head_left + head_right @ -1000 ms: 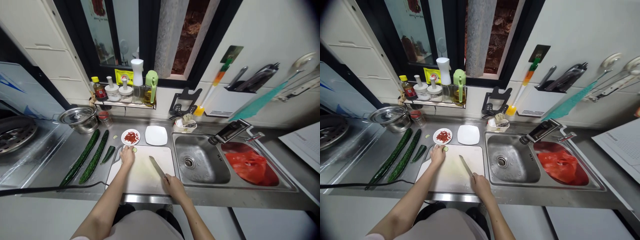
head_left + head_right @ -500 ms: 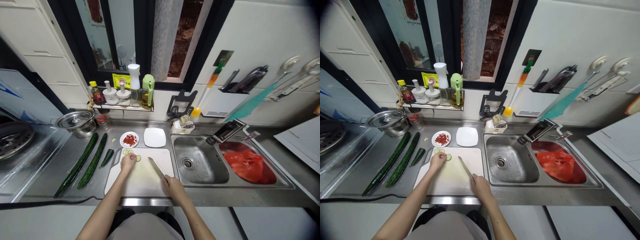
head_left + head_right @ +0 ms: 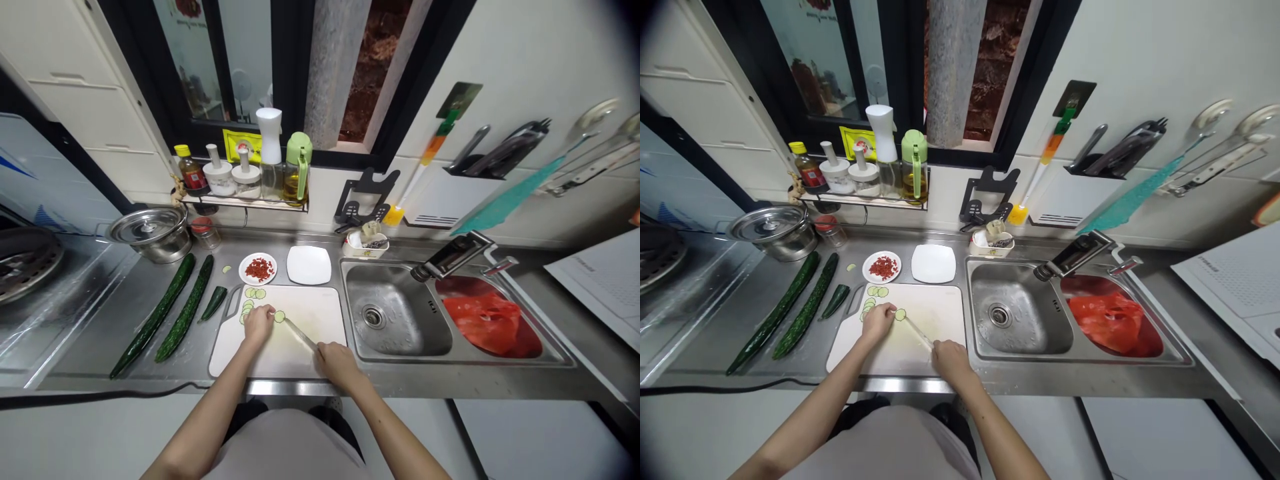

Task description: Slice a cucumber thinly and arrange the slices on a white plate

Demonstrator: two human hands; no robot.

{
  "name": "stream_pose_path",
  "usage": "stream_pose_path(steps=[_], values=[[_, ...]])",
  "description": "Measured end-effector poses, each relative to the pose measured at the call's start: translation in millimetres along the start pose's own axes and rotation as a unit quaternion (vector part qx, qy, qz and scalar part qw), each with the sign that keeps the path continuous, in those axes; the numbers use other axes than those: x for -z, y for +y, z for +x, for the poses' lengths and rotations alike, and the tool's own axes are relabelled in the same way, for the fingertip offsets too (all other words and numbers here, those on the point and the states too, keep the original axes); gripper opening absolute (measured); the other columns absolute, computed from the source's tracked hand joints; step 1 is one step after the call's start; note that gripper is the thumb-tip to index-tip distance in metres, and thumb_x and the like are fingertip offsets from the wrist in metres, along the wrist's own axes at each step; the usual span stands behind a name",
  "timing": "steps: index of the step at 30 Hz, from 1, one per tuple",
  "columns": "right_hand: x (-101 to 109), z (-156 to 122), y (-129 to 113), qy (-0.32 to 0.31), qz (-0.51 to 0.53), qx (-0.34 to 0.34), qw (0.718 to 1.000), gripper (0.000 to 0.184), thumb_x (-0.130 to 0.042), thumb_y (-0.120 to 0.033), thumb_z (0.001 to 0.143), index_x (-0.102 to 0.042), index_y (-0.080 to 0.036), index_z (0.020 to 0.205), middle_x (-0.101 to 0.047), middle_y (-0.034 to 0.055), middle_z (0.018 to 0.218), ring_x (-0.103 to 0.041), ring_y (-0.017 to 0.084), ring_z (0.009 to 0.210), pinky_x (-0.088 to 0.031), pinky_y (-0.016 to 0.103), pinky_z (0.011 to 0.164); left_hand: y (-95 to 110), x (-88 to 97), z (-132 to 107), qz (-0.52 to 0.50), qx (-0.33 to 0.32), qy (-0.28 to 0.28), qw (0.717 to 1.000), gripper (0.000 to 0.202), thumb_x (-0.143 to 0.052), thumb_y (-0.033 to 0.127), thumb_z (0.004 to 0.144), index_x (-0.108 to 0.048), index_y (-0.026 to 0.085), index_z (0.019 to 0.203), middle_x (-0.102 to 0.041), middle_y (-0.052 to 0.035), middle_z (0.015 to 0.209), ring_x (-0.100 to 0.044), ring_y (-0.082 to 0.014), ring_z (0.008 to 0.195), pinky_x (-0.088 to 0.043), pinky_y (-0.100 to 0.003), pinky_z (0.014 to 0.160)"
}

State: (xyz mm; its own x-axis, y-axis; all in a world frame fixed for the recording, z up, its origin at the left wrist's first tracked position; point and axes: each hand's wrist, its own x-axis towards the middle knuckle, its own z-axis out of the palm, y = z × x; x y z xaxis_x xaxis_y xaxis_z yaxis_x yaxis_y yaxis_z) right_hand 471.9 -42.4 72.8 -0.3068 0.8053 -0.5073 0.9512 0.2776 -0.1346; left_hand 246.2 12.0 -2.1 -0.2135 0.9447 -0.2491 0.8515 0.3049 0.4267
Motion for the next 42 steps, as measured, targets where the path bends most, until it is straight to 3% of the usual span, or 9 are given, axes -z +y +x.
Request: stream_pose_path(steps=[19, 42], values=[[7, 11, 0, -0.034, -0.024, 0.01, 0.999, 0.032, -0.037, -0.019, 0.09, -0.064, -0.015, 0.106, -0.069, 0.0167, 0.1, -0.065, 0.027, 0.098, -0.046, 0.034, 0.077, 0, 0.0, 1, 0.0, -0.01, -0.008, 1.0, 0.03, -0.046, 0.019, 0.083, -0.071, 0.028, 0.096, -0.07, -0.0036, 0.105, -0.057, -0.026, 0.105, -0.035, -0.041, 0.091], [9, 32, -13, -0.021, -0.049, 0.037, 0.998, 0.033, -0.039, -0.009, 0.085, -0.063, -0.012, 0.107, -0.069, 0.0172, 0.097, -0.066, 0.027, 0.097, -0.047, 0.033, 0.076, 3, 2.1, 3, -0.003, 0.003, -0.026, 1.0, 0.029, -0.046, 0.019, 0.083, -0.071, 0.028, 0.095, -0.069, -0.004, 0.107, -0.055, -0.027, 0.107, -0.035, -0.042, 0.09]])
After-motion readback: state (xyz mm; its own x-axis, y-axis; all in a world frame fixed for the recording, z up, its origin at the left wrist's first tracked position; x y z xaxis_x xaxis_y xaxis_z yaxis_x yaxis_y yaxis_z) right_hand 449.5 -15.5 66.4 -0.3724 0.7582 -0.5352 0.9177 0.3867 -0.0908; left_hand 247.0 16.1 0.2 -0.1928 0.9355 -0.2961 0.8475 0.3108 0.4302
